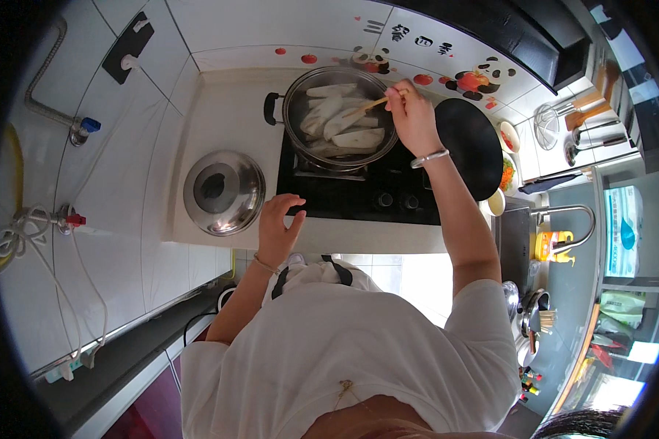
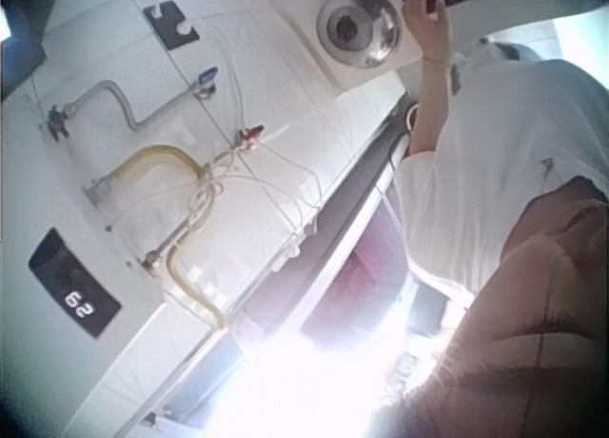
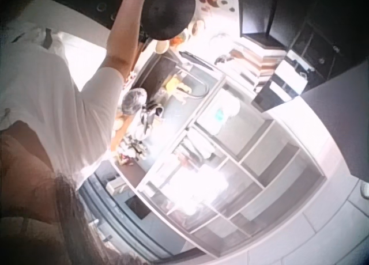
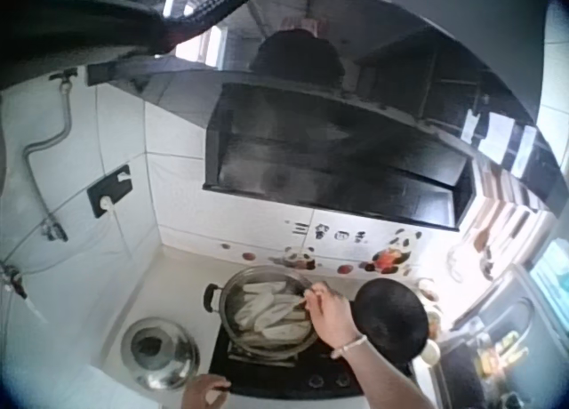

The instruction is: The person wipes a cutting board with a cloth, moves a dough ball into a bowl, places a tray into an oven, and uses chopsticks to turn fish fillets in a steamer pot on a stove.

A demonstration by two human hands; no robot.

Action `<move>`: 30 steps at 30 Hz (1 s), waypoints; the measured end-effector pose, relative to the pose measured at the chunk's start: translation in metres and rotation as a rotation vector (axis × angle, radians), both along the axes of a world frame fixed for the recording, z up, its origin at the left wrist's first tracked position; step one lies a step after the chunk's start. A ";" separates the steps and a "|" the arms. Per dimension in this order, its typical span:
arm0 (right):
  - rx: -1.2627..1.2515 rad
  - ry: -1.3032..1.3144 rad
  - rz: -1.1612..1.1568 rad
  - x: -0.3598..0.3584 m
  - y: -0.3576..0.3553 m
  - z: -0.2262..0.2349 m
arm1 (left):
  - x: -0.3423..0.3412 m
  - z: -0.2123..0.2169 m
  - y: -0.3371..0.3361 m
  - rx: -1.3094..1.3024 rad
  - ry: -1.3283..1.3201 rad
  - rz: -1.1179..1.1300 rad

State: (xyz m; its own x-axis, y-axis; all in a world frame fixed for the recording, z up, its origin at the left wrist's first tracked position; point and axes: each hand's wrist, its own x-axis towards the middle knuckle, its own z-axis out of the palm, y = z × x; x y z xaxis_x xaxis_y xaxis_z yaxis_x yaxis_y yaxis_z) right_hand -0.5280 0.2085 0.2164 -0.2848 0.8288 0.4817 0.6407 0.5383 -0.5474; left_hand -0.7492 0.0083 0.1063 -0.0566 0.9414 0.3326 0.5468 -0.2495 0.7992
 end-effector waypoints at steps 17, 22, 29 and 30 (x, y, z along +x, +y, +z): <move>-0.042 -0.146 0.036 -0.011 0.022 -0.050 | -0.011 -0.014 -0.017 -0.017 0.021 0.066; 0.050 -0.103 0.033 -0.017 0.016 -0.008 | -0.010 -0.014 -0.015 -0.015 -0.007 0.059; 0.026 0.028 0.080 -0.035 0.023 0.029 | -0.009 -0.010 -0.013 -0.014 -0.005 0.064; 0.082 -0.023 0.077 -0.038 0.029 0.018 | -0.008 -0.008 -0.012 -0.006 -0.006 0.060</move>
State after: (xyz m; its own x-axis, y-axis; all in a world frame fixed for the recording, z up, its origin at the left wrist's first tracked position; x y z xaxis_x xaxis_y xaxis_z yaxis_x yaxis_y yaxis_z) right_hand -0.5655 0.2374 0.2343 -0.3583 0.7623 0.5390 0.6077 0.6287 -0.4852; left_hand -0.7576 -0.0039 0.0981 -0.1150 0.9381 0.3266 0.5554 -0.2119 0.8041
